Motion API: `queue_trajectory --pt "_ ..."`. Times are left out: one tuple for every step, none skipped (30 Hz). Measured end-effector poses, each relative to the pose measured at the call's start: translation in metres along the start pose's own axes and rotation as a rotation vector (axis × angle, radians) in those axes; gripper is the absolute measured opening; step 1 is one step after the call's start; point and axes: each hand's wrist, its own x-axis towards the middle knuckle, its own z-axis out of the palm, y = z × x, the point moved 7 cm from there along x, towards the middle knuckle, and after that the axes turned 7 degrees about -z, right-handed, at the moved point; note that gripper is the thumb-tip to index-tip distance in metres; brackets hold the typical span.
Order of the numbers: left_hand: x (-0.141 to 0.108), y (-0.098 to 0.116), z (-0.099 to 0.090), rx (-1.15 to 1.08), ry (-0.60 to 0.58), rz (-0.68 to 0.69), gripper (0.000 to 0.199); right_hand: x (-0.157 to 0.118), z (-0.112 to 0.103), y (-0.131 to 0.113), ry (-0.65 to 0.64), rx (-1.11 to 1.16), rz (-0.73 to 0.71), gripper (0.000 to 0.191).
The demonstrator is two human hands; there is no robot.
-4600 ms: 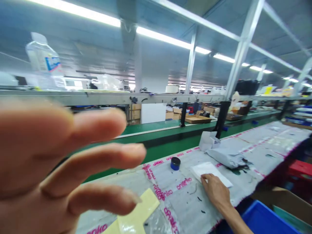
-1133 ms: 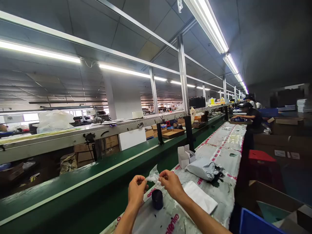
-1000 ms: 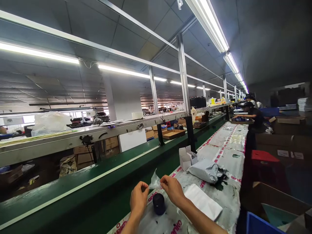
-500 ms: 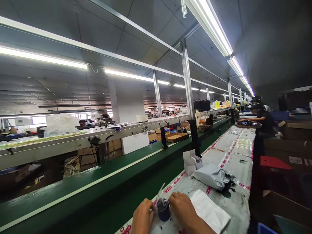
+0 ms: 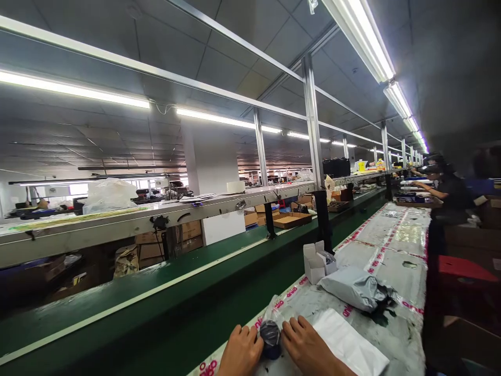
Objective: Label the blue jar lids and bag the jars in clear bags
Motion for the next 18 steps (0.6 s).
queue_trajectory --pt "-0.001 0.001 -0.002 0.013 0.027 0.031 0.010 0.000 0.000 -0.001 0.006 -0.013 -0.013 0.008" --pt "-0.002 0.002 -0.004 0.026 0.054 0.060 0.009 -0.001 0.001 -0.002 0.011 -0.025 -0.028 0.007" --pt "-0.002 0.003 -0.006 0.037 0.084 0.090 0.009 -0.001 0.002 -0.004 0.017 -0.033 -0.049 0.009" --pt "-0.003 0.005 -0.007 0.047 0.114 0.123 0.009 -0.001 0.003 -0.006 0.025 -0.040 -0.076 0.014" --pt "-0.003 0.006 -0.008 0.055 0.146 0.157 0.010 -0.001 0.004 -0.008 0.033 -0.045 -0.105 0.019" --pt "-0.003 0.008 -0.009 0.063 0.177 0.190 0.011 -0.002 0.006 -0.010 0.043 -0.051 -0.131 0.024" --pt "-0.004 0.009 -0.009 0.070 0.208 0.219 0.012 -0.002 0.008 -0.013 0.052 -0.059 -0.152 0.027" --pt "-0.004 0.010 -0.010 0.077 0.236 0.242 0.013 -0.002 0.009 -0.014 0.060 -0.069 -0.163 0.028" --pt "-0.004 0.011 -0.011 0.083 0.260 0.256 0.013 -0.001 0.011 -0.015 0.067 -0.080 -0.165 0.026" --pt "-0.004 0.011 -0.011 0.089 0.280 0.264 0.014 -0.001 0.013 -0.016 0.073 -0.091 -0.163 0.023" --pt "-0.004 0.010 -0.012 0.094 0.297 0.268 0.015 -0.001 0.014 -0.017 0.082 -0.097 -0.165 0.022" --pt "-0.004 0.010 -0.013 0.097 0.311 0.272 0.016 0.000 0.016 -0.018 0.092 -0.100 -0.171 0.021" --pt "-0.005 0.009 -0.013 0.101 0.324 0.276 0.017 0.000 0.017 -0.019 0.103 -0.101 -0.179 0.020" --pt "-0.006 0.009 -0.014 0.103 0.336 0.282 0.018 0.000 0.019 -0.021 0.115 -0.101 -0.188 0.018" --pt "-0.007 0.009 -0.013 0.106 0.345 0.287 0.019 0.000 0.021 -0.023 0.125 -0.100 -0.194 0.016" --pt "-0.008 0.008 -0.013 0.108 0.351 0.291 0.020 0.000 0.024 -0.025 0.133 -0.100 -0.196 0.015" --pt "-0.008 0.008 -0.011 0.109 0.353 0.292 0.021 0.000 0.028 -0.027 0.136 -0.101 -0.194 0.015" --pt "-0.009 0.007 -0.009 0.107 0.352 0.292 0.022 0.001 0.032 -0.029 0.134 -0.101 -0.190 0.016"
